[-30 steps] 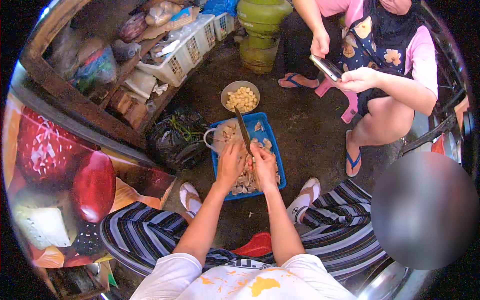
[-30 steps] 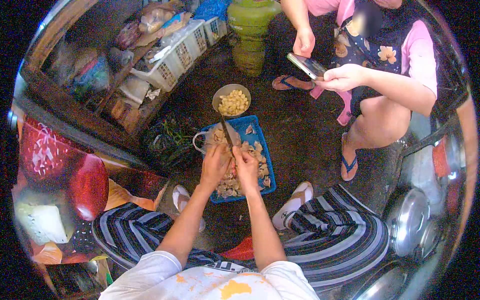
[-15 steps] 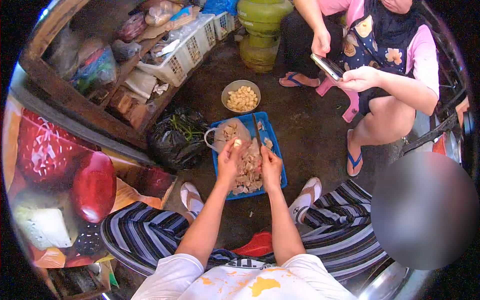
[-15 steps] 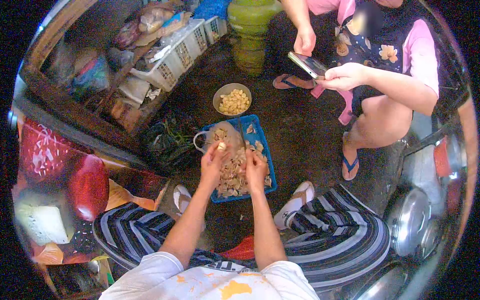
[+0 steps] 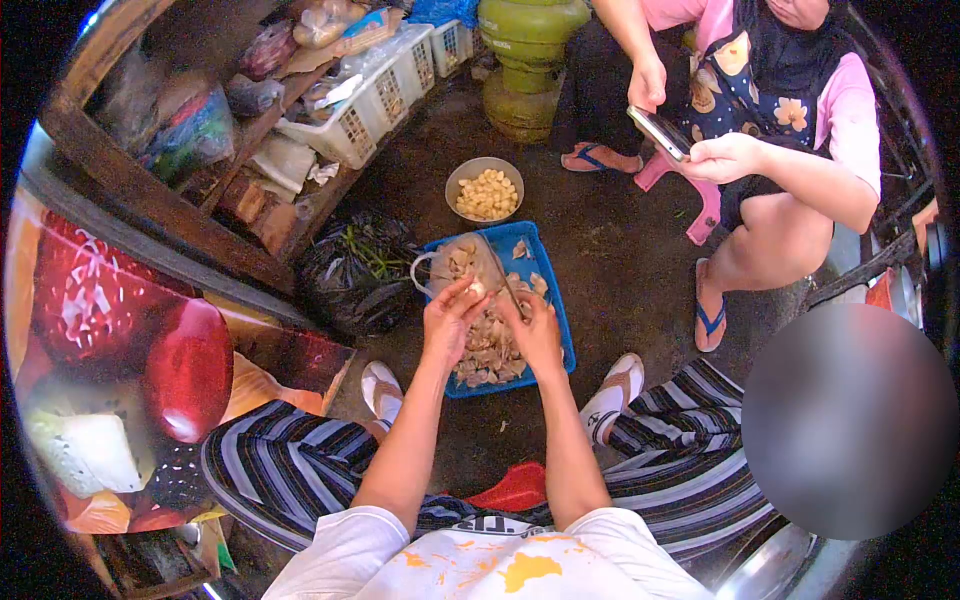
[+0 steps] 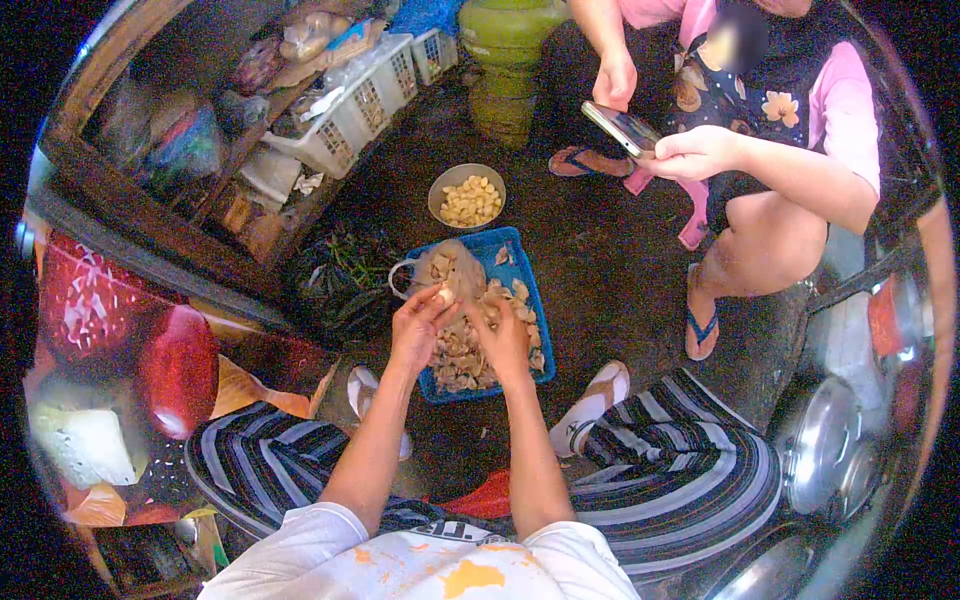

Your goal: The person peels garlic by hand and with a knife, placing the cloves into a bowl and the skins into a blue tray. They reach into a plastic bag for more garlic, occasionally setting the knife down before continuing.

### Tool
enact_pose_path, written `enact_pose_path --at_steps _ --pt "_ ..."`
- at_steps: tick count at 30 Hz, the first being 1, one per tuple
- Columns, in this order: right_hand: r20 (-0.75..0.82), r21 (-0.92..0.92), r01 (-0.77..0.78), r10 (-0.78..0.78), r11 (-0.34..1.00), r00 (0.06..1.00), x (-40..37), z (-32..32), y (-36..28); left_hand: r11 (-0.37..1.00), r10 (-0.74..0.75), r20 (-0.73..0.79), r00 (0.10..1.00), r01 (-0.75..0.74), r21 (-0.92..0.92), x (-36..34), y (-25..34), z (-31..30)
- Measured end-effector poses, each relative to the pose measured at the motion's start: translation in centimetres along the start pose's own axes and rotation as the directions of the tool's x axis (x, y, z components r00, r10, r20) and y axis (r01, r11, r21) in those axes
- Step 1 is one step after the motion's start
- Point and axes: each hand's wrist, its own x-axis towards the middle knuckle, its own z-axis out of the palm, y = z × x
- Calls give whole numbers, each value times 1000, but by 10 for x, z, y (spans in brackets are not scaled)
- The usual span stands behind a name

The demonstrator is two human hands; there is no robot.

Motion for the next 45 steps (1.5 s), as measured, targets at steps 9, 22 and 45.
enact_pose_path --at_steps 9,22,45 --pt "507 574 -566 286 592 813 -1 3 -20 998 7 -79 997 -3 59 2 -4 -2" --pt "405 533 -509 325 676 855 -3 9 -17 970 91 -64 994 -74 232 0 -8 1" --pt "513 598 -622 354 506 782 4 -8 -29 996 -71 27 997 69 54 2 3 -1"
